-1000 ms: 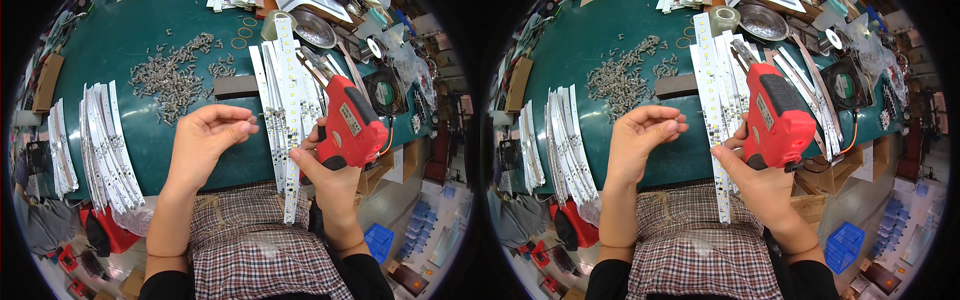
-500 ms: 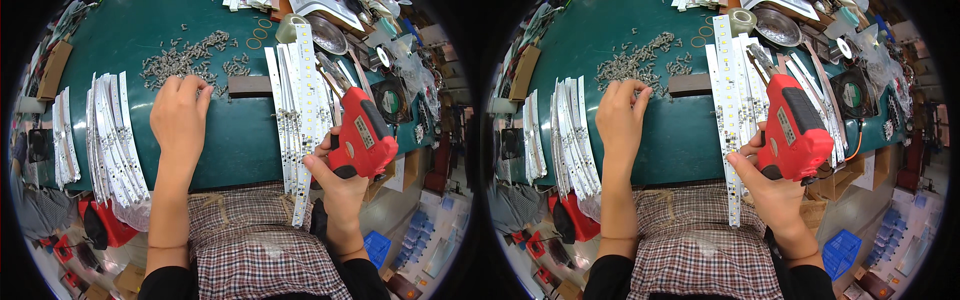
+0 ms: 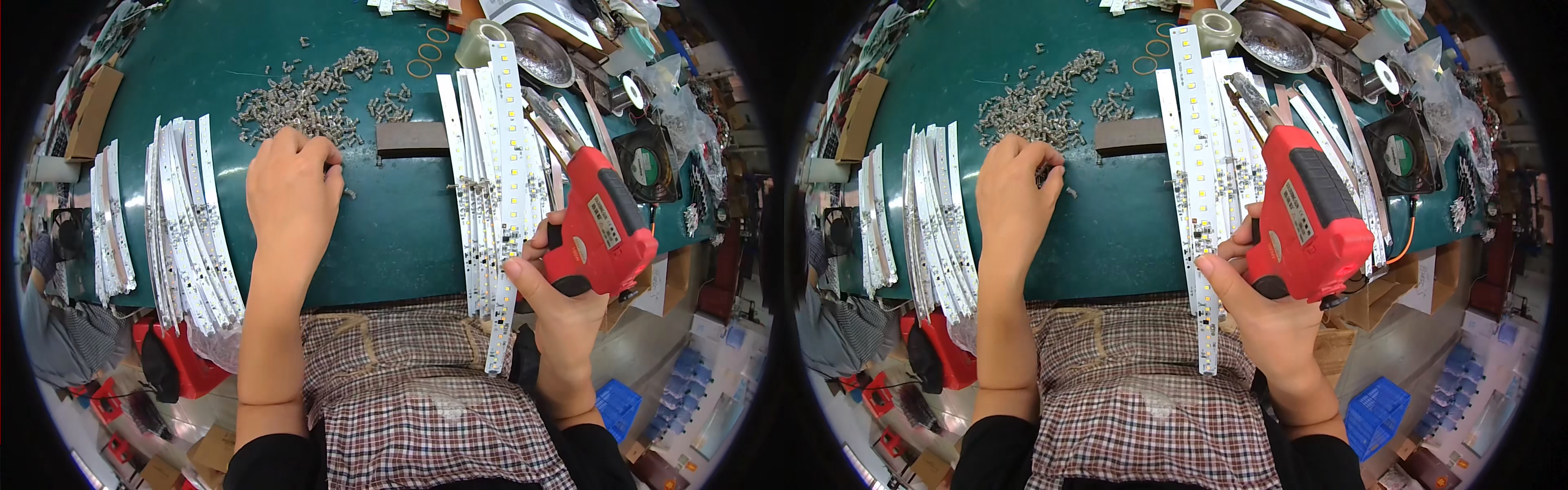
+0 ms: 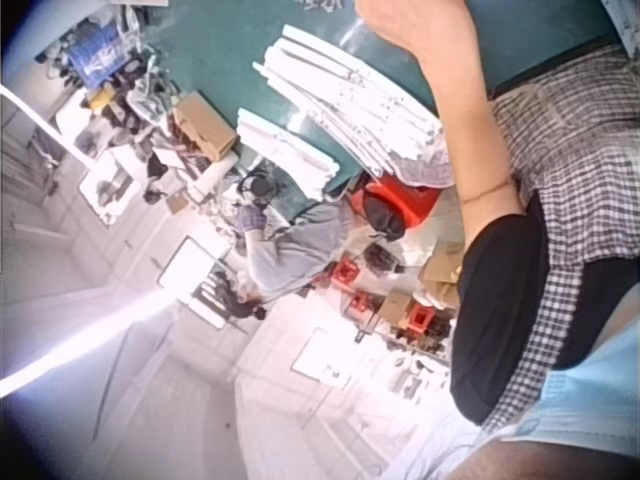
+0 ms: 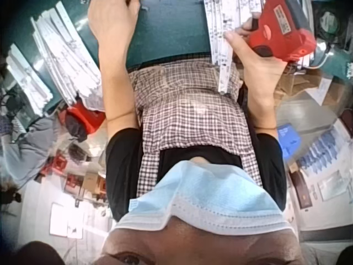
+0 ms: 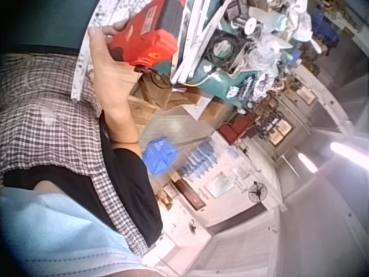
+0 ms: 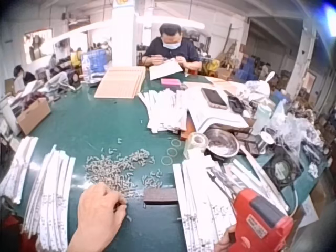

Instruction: The person attaches small components onto LED light strips by hand and solders them in place using a soldering iron, repeatedly assembling the strips on the work table.

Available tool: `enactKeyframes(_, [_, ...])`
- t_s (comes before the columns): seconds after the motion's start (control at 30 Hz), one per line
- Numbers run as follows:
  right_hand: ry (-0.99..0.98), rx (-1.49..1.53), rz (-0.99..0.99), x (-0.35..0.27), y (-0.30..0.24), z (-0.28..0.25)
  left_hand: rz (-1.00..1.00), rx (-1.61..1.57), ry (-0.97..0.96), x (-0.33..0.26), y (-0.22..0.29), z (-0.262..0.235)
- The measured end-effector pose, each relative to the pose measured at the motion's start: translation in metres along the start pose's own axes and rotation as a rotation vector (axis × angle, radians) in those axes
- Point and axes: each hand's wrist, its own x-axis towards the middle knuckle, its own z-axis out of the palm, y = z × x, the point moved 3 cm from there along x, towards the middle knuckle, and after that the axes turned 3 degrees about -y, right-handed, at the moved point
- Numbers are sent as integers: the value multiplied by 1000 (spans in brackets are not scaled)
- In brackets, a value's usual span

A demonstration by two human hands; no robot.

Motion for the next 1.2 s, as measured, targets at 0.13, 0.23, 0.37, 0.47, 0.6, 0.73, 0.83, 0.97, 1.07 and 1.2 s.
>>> enactKeyframes(0.13, [-3, 3, 16, -1, 0, 1, 10, -108, 24, -1, 14, 1])
enactKeyframes(0.23, [-17, -11, 22, -2, -1, 3, -7, -149, 49, 0, 21, 17])
enactKeyframes(0.37, [-23, -24, 16, -4, -1, 1, 2, -182, 53, 2, 15, 27])
enactKeyframes(0.47, [-8, -41, 16, -5, 1, -2, 31, -121, 43, 3, 14, 21])
enactKeyframes(0.6, [-1, -10, 31, -4, 1, -1, 22, -51, -5, 0, 7, 13])
enactKeyframes(0.73, [-28, -20, 21, -4, 2, -2, -229, -240, 35, -1, 4, -5])
enactKeyframes(0.83, [-14, -17, 25, -3, 3, -3, -316, -485, 91, 2, -3, -7])
enactKeyframes(0.97, [-9, 21, 39, -1, 2, 1, -378, -1065, -74, -4, 11, -13])
enactKeyframes(1.07, [-31, 34, 87, -1, 3, 6, -466, -1562, -393, -18, 42, -2])
enactKeyframes(1.2, [-65, 51, 75, -1, 2, 12, -570, -1720, -525, -31, 62, 8])
